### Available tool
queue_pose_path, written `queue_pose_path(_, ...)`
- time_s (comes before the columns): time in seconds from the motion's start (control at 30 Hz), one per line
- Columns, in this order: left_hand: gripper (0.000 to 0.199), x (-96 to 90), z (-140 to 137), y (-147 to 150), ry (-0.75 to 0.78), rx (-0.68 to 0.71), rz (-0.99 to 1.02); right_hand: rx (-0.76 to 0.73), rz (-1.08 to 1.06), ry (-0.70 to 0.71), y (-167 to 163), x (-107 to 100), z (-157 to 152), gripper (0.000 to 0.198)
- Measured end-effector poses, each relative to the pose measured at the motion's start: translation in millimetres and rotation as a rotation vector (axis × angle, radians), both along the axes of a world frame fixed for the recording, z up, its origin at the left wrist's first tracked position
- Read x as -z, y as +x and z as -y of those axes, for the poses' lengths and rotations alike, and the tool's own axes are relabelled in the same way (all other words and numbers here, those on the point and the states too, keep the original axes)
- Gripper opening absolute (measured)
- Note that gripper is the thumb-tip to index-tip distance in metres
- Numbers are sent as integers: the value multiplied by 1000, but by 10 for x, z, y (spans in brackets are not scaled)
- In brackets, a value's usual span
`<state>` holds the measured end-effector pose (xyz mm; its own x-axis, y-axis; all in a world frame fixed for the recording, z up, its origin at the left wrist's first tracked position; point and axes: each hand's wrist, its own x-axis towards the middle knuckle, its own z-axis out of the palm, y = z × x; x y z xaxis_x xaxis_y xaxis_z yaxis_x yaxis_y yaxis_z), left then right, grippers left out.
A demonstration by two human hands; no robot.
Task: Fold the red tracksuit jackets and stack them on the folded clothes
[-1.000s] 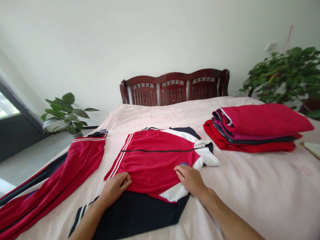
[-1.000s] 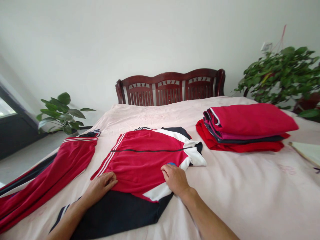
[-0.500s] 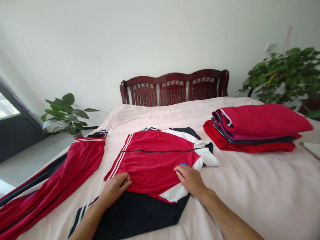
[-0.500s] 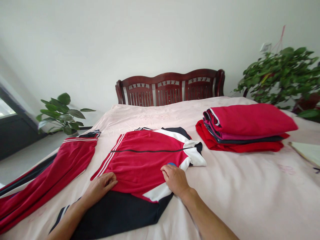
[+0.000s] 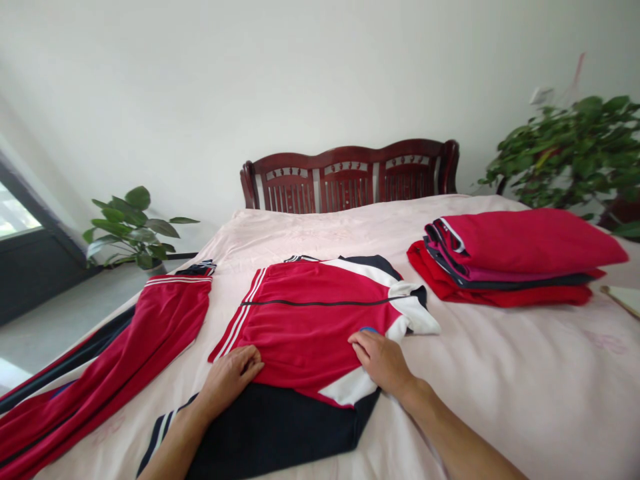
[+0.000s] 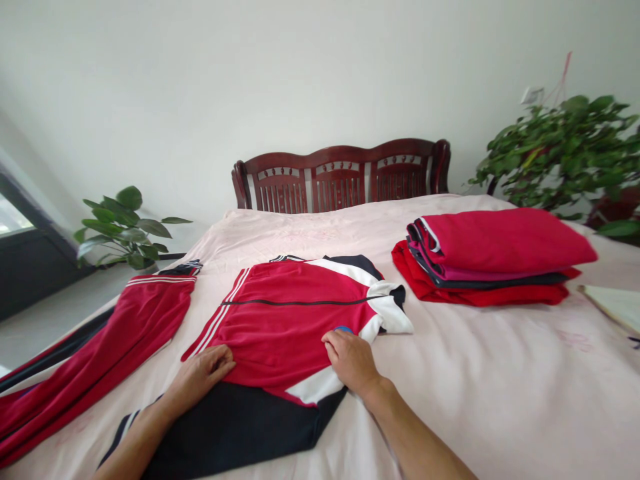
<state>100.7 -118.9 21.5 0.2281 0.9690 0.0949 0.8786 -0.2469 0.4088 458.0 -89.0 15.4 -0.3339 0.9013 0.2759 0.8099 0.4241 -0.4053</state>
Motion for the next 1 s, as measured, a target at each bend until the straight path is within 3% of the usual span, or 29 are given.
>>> queue_pose_path(1.0, 21, 7, -5, -7, -25, -7, -1, -13, -27, 29, 10, 43, -21, 23)
